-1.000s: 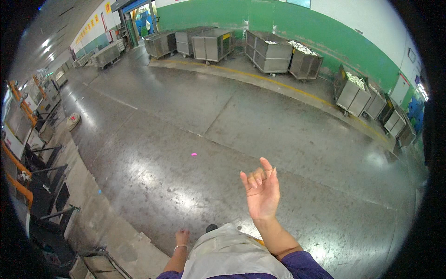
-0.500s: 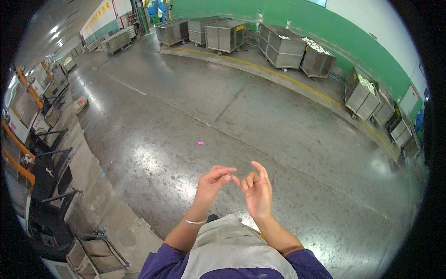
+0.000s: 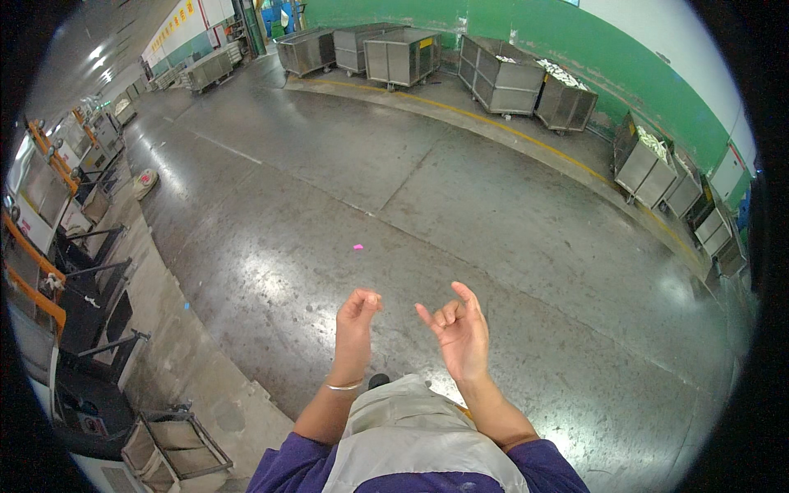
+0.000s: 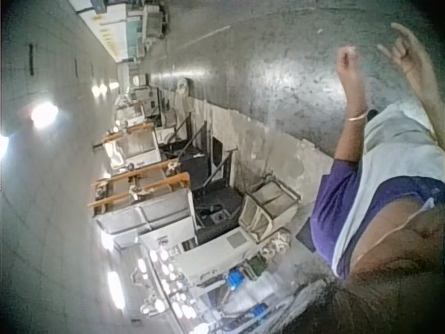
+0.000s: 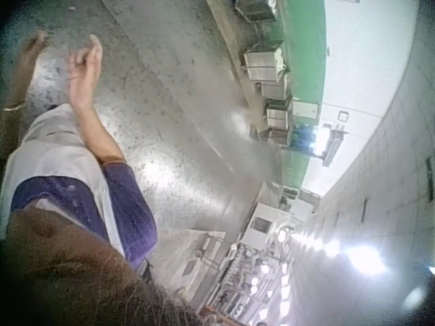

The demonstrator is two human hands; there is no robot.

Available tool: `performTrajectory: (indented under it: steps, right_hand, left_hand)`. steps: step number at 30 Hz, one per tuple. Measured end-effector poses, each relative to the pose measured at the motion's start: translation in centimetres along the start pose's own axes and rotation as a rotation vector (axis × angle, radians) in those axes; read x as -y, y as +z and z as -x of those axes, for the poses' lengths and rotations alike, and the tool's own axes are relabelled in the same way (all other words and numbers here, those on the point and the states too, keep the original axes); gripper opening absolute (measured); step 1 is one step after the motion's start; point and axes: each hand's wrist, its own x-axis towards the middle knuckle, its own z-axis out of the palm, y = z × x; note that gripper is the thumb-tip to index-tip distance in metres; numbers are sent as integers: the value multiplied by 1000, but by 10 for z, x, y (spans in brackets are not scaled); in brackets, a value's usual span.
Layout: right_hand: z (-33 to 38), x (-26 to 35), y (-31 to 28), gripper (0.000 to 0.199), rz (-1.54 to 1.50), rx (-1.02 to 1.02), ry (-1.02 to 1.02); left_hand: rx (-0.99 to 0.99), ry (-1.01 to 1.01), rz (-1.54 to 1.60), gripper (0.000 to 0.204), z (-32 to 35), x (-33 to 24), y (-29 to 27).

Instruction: The person walks through a textile factory, picks up white and blue spools from blue bins, and sorts them by color into separate bins. The person handles spools one at a time and in small groups, placing them into designated bins.

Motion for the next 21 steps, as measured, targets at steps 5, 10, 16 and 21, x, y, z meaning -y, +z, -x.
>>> performTrajectory:
  steps: [5, 10, 16, 21]
  right_hand:
    - [-7, 6, -7, 37, -41, 41, 48]
    - [-6, 8, -12, 38, -32, 27, 59]
    - [-9, 15, -18, 38, -43, 3, 51]
    - [-11, 19, -24, 37, -27, 73, 23]
  left_hand:
    - [21, -144, 236, 15, 1, 11, -10]
    - [40, -265, 331, 14, 0, 15, -9]
    - [92, -420, 532, 15, -2, 18, -9]
    - [32, -496, 561, 18, -7, 21, -6]
